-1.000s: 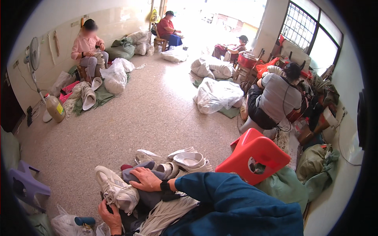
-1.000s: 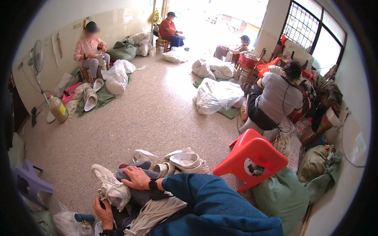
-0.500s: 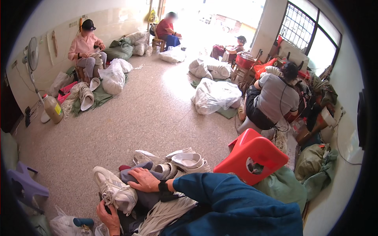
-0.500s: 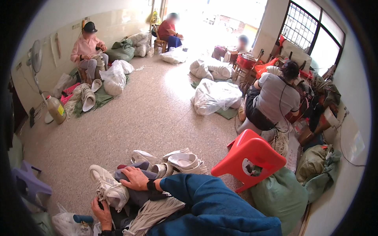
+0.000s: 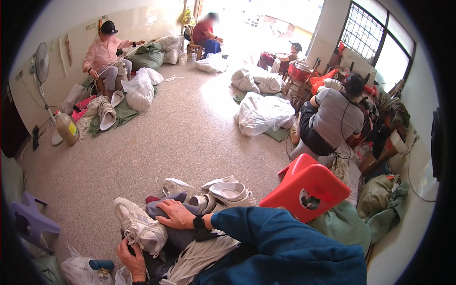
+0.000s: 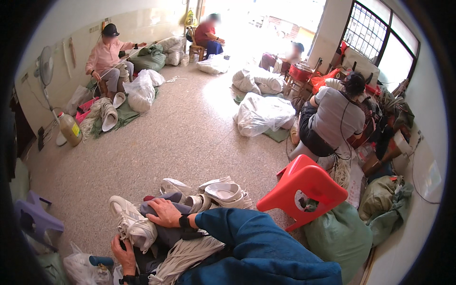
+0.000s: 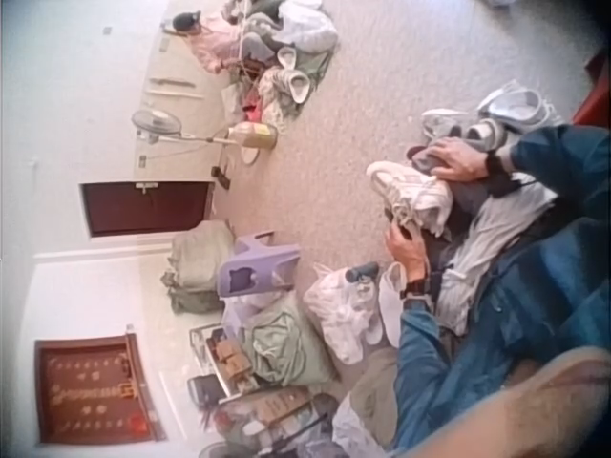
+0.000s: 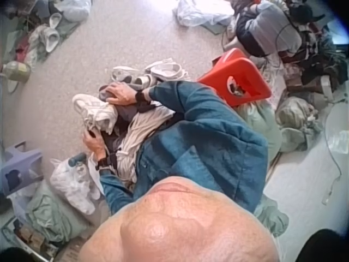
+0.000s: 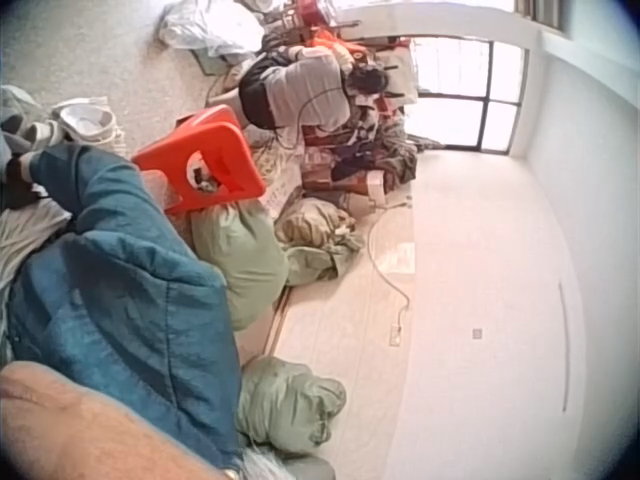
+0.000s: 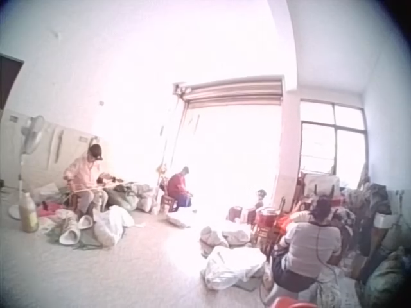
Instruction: Insert and thread laces through the eyelets of a shoe.
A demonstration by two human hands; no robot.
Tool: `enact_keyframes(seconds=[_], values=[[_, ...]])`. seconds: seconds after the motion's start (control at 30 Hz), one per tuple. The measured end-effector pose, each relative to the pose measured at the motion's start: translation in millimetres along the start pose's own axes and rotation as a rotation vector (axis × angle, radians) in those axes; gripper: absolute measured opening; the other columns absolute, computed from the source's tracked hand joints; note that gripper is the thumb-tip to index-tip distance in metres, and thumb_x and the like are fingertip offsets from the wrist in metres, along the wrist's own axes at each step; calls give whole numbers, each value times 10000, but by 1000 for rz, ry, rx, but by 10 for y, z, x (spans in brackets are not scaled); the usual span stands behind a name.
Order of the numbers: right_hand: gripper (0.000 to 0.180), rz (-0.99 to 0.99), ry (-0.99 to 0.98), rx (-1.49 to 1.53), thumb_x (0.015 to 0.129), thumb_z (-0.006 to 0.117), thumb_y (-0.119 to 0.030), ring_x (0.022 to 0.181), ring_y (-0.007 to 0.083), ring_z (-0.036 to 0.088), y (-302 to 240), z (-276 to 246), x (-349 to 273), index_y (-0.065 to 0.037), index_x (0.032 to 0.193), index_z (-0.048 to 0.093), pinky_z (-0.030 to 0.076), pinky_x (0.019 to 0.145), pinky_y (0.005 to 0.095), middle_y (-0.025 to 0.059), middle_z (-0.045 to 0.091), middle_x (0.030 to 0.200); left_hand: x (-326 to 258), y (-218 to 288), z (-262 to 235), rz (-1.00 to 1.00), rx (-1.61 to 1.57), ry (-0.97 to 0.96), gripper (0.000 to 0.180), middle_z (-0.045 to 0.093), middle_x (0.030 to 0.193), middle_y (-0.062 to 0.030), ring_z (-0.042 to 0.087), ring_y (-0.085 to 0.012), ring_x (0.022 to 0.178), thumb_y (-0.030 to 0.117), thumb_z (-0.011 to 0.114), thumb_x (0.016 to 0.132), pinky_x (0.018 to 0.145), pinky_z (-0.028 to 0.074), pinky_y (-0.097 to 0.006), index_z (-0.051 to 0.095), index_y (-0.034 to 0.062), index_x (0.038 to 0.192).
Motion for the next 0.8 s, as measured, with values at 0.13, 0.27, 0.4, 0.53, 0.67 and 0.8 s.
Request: enact_keyframes(seconds=[0.13,0.27,0.4,0.53,0.67,0.8], values=[[561,-15,7,-22,935,606,-415,1248,381,519,9,18,6,-24,1332,534,388,1055,478,208,561,1302,-6,-10,-7,22,8,20,418,589,1062,-216,561,-394,1025,278,601,947,920,424,-480,583,-65,1185],[556,-19,5,-6,936,608,-412,1244,382,520,7,8,-1,-23,1328,536,390,1050,477,209,562,1305,17,39,-35,10,-15,6,398,588,1059,-214,558,-394,1024,268,600,946,920,422,-476,588,-53,1182],[551,-23,35,-27,938,607,-415,1233,389,524,-4,-15,-6,-20,1317,546,400,1034,479,226,563,1292,19,44,-21,53,-8,20,374,581,1047,-206,554,-391,1004,253,605,936,906,422,-473,593,-44,1163],[575,-21,30,18,923,604,-429,1241,420,526,8,39,-2,-9,1310,540,394,1050,509,255,566,1304,1,38,-41,14,-23,3,374,570,1033,-198,550,-385,992,254,606,936,900,420,-469,592,-45,1160],[575,-8,1,7,922,609,-419,1255,420,516,-1,5,-8,-9,1318,534,393,1055,507,257,554,1324,-2,28,-13,55,-9,22,380,571,1028,-197,552,-382,980,262,606,941,894,424,-467,593,-44,1166],[587,4,-8,9,918,610,-419,1255,418,511,-5,-8,0,-8,1327,528,384,1064,505,256,547,1332,7,32,-12,29,-34,16,387,581,1028,-199,557,-386,981,271,607,944,890,427,-471,595,-43,1170]])
Point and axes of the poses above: each hand's wrist, its own x-axis towards the middle knuckle, its own z-axis out of the palm, y = z × x, the point moved 2 cm from there along x, towards the middle knuckle
